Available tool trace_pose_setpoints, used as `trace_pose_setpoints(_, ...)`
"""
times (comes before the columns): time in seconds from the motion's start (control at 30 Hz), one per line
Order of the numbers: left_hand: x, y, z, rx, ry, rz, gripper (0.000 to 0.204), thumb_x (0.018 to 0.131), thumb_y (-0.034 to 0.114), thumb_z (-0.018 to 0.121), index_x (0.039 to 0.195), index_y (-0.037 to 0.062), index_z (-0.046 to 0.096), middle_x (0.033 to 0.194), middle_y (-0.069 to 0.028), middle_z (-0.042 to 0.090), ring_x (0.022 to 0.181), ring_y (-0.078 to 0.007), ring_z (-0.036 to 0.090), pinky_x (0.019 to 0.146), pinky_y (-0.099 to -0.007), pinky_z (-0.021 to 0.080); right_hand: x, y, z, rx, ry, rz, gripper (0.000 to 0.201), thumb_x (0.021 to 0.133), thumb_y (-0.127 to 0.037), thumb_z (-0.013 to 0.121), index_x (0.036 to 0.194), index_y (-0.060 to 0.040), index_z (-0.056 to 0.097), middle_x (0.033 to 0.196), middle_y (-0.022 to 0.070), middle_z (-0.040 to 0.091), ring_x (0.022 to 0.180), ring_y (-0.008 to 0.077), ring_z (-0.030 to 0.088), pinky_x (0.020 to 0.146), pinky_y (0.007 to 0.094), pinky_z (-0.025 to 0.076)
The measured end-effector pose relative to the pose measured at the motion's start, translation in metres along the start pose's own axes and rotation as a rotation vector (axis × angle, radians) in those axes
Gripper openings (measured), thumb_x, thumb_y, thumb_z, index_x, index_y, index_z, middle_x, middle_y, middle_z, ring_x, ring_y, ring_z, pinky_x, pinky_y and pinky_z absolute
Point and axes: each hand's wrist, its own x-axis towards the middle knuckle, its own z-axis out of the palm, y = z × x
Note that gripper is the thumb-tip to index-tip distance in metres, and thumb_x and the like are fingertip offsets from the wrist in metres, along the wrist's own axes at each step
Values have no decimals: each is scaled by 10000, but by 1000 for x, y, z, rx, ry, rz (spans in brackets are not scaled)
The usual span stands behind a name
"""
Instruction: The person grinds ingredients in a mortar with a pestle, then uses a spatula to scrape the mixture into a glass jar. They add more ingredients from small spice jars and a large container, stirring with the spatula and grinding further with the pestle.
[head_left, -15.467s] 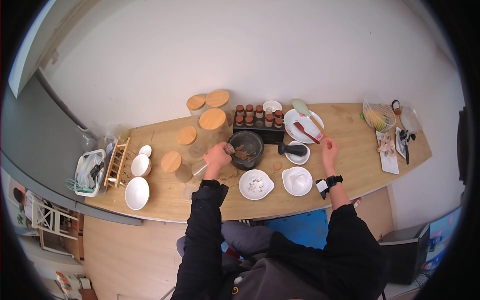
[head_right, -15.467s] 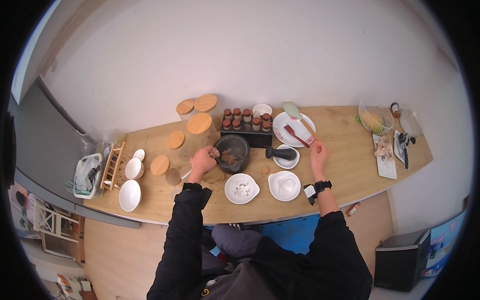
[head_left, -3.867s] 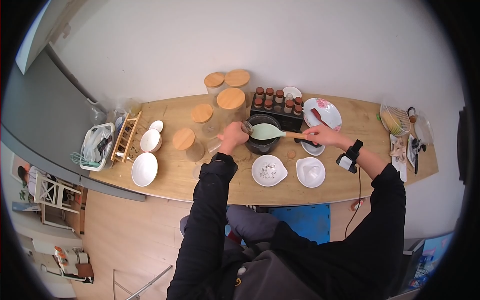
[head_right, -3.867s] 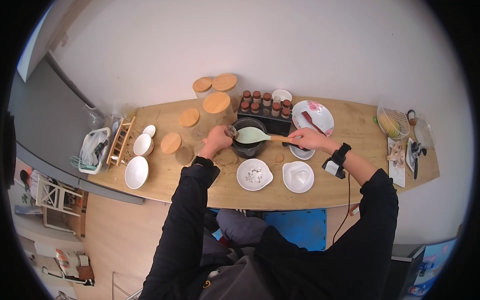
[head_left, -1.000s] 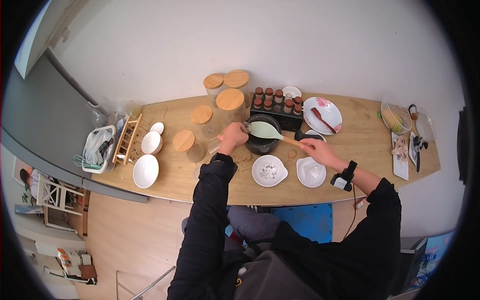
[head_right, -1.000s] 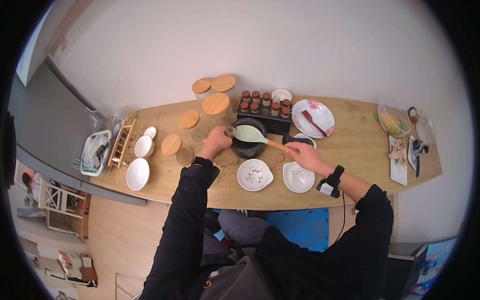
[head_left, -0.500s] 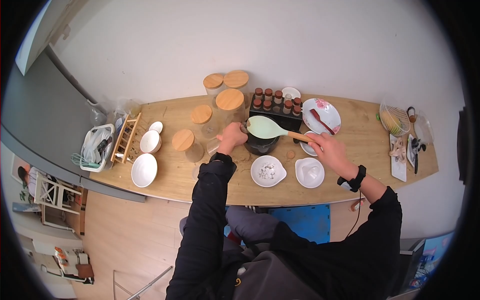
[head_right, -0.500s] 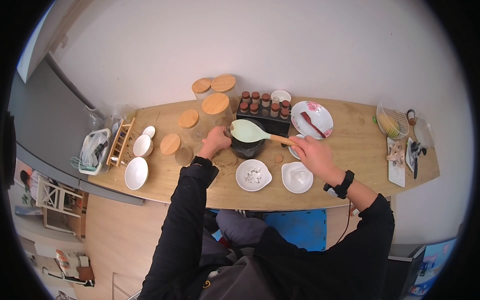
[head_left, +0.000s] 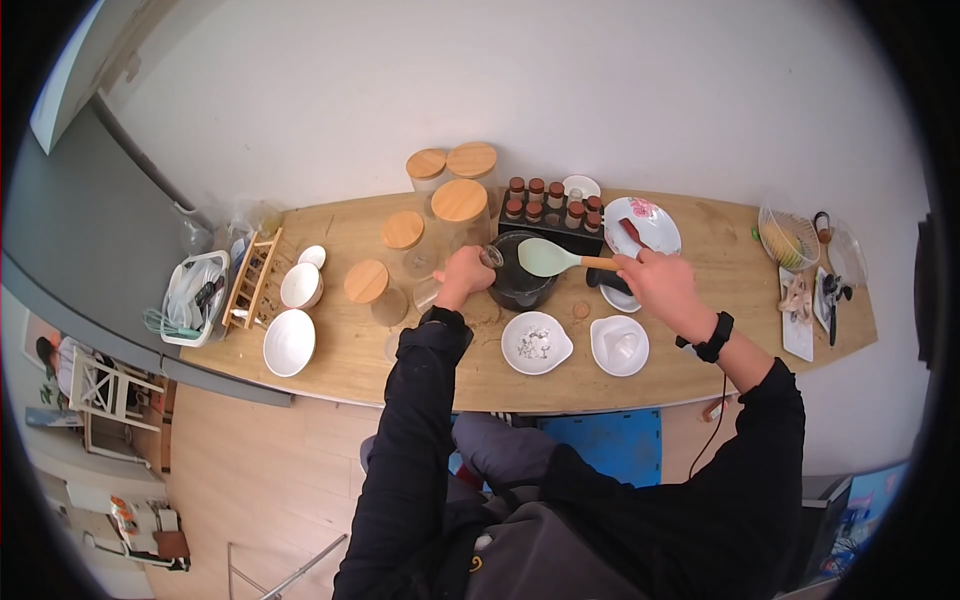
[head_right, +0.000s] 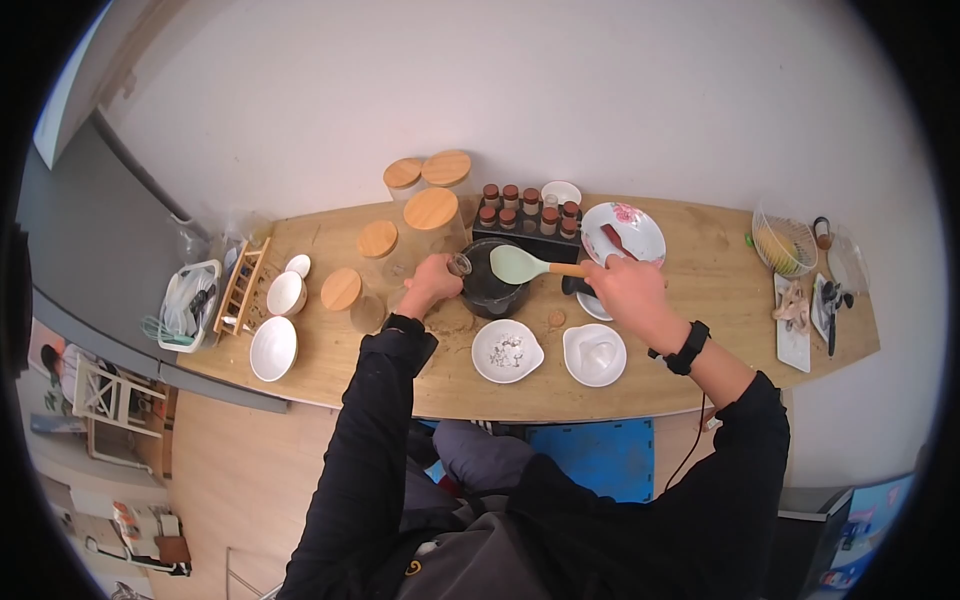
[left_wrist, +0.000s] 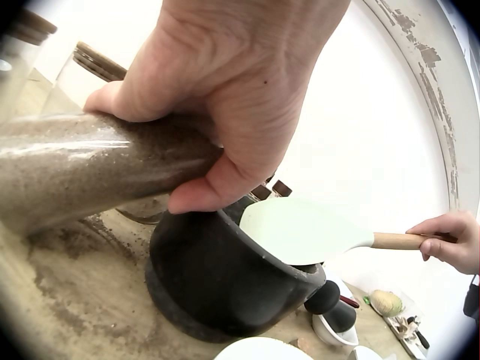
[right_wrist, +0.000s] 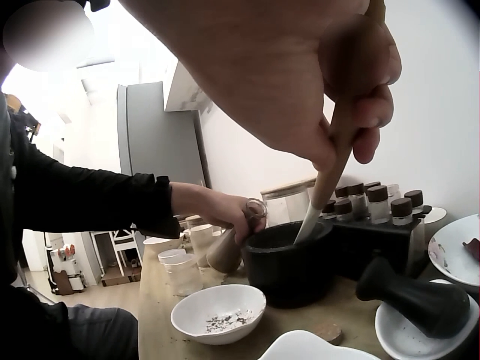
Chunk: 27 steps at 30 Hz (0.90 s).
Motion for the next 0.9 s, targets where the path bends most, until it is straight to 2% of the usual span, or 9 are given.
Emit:
trace_pose_setpoints(0.07, -2, 0, -1, -5, 7, 10, 364, 588, 62, 615, 944, 128, 643, 952, -94, 680, 1018, -328, 608, 898, -610, 338, 5, -5, 5, -63, -7, -57, 236, 746, -195, 662, 976, -150, 684, 705, 45, 573, 616, 173, 589, 503, 325, 446)
trace_pose_setpoints(0.17, 0, -1, 1, -16, 14, 8, 358, 594, 64, 611, 947, 122, 643, 958, -101, 679, 1024, -334, 605, 897, -617, 335, 19, -12, 5, -192, 141, -188, 245, 701, -148, 644, 941, -120, 687, 676, 39, 563, 647, 182, 599, 530, 318, 442)
trace_pose_setpoints(0.27, -1, -1, 1, -20, 0, 9, 347, 604, 69, 610, 947, 113, 642, 965, -110, 677, 1031, -339, 601, 893, -625, 334, 33, -19, -2, -270, 136, -202, 246, 672, -126, 631, 912, -102, 679, 686, 35, 579, 671, 186, 605, 558, 308, 442)
trace_pose_setpoints(0.37, -2, 0, 0, -23, -3, 4, 338, 618, 74, 606, 952, 114, 645, 967, -113, 676, 1035, -345, 598, 895, -631, 332, 43, -22, -1, -288, -3, -122, 178, 679, -129, 634, 850, -101, 675, 694, 37, 595, 666, 181, 607, 552, 309, 447)
trace_pose_setpoints(0.57, 0, -1, 3, -2, 54, 23, 340, 649, 93, 589, 979, 136, 654, 988, -114, 676, 1043, -352, 593, 893, -619, 339, 62, -38, -10, -335, -55, -201, 21, 666, -119, 644, 680, -109, 656, 633, 29, 592, 612, 183, 614, 522, 298, 446)
trace_pose_setpoints(0.67, 2, -5, 5, -27, 14, 7, 273, 744, 167, 550, 990, 152, 666, 1095, -113, 648, 1104, -354, 558, 968, -713, 222, 76, -40, -15, -307, -134, -246, 20, 652, -120, 653, 635, -112, 658, 646, 56, 624, 623, 192, 635, 520, 307, 460)
trace_pose_setpoints(0.77, 8, -9, 7, -6, -16, 30, 288, 745, 172, 552, 1009, 148, 665, 1119, -112, 641, 1121, -363, 545, 981, -717, 203, 88, -32, -23, -207, -367, -209, 66, 664, -135, 659, 617, -88, 663, 680, 114, 650, 666, 223, 658, 537, 336, 486)
trace_pose_setpoints(0.87, 3, -7, 6, -9, 60, 30, 327, 664, 117, 590, 983, 140, 660, 1036, -119, 664, 1076, -352, 577, 918, -622, 330, 87, -21, -23, -45, -498, -99, 121, 736, -182, 649, 744, -74, 701, 729, 141, 661, 699, 262, 662, 575, 370, 506)
trace_pose_setpoints(0.9, 4, -7, 7, -19, 45, 27, 317, 692, 138, 582, 998, 149, 663, 1065, -118, 656, 1094, -357, 565, 942, -654, 284, 82, -18, -21, 28, -506, -57, 140, 763, -200, 635, 795, -83, 705, 740, 133, 664, 710, 270, 659, 585, 381, 507)
